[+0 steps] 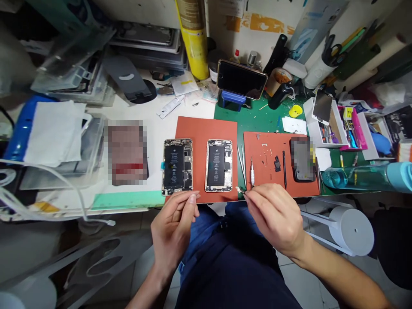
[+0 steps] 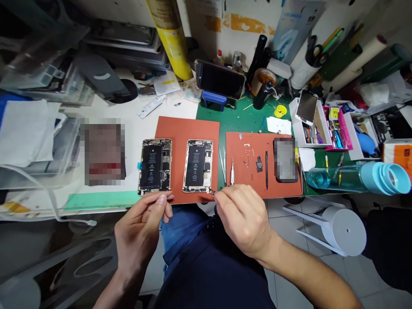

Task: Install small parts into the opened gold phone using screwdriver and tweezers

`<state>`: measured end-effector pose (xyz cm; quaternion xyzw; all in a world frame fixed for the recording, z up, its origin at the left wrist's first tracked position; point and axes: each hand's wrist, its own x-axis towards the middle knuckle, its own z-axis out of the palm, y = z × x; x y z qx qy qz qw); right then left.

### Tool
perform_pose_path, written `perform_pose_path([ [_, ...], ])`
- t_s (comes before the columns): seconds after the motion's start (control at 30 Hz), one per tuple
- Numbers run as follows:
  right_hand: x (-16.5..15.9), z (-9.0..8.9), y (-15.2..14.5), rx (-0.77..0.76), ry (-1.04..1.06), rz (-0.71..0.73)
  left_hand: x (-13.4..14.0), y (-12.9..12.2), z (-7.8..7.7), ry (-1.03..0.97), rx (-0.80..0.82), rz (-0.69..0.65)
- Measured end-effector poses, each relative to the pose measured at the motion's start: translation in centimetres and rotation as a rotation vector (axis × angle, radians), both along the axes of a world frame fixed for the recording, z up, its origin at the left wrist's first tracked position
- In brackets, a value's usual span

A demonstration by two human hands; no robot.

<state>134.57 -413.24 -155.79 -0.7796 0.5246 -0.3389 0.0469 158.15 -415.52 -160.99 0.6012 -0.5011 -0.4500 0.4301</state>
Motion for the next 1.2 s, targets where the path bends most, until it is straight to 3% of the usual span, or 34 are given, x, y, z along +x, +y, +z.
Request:
perform_pose_path([
  [0.1,0.6,-1.2,-1.1,-0.247,0.296,0.127,1.2,0.5,-0.9,-0.135,-0.116,-0.035],
  [0.2,1.2,-2.8,-2.5,-0.363,0.435,0.242,1.7,0.6,-1.5,-0.308,-0.354,-0.109],
  [0.3,1.6,-4.2,-3.9,-0.402,0.473,0.337,2.0,0.0,-1.8,-0.480,-0.536,-0.155],
  [0.43,1.7,-5.2,-4.7,-0.360,0.483,0.414,2.2,-0.6,-2.2,-0.588,-0.652,-0.222],
  [0.67,1.7,-5.4,-4.7,-0.225,0.482,0.474,2.5,-0.7,-2.8,-0.669,-0.720,-0.289],
  [0.87,2.1,-4.6,-4.8,-0.138,0.480,0.483,2.6,-1.3,-2.3,-0.707,-0.710,-0.358],
  [1.2,2.1,-4.3,-4.8,-0.106,0.452,0.478,2.6,-1.8,-2.1,-0.708,-0.692,-0.451],
])
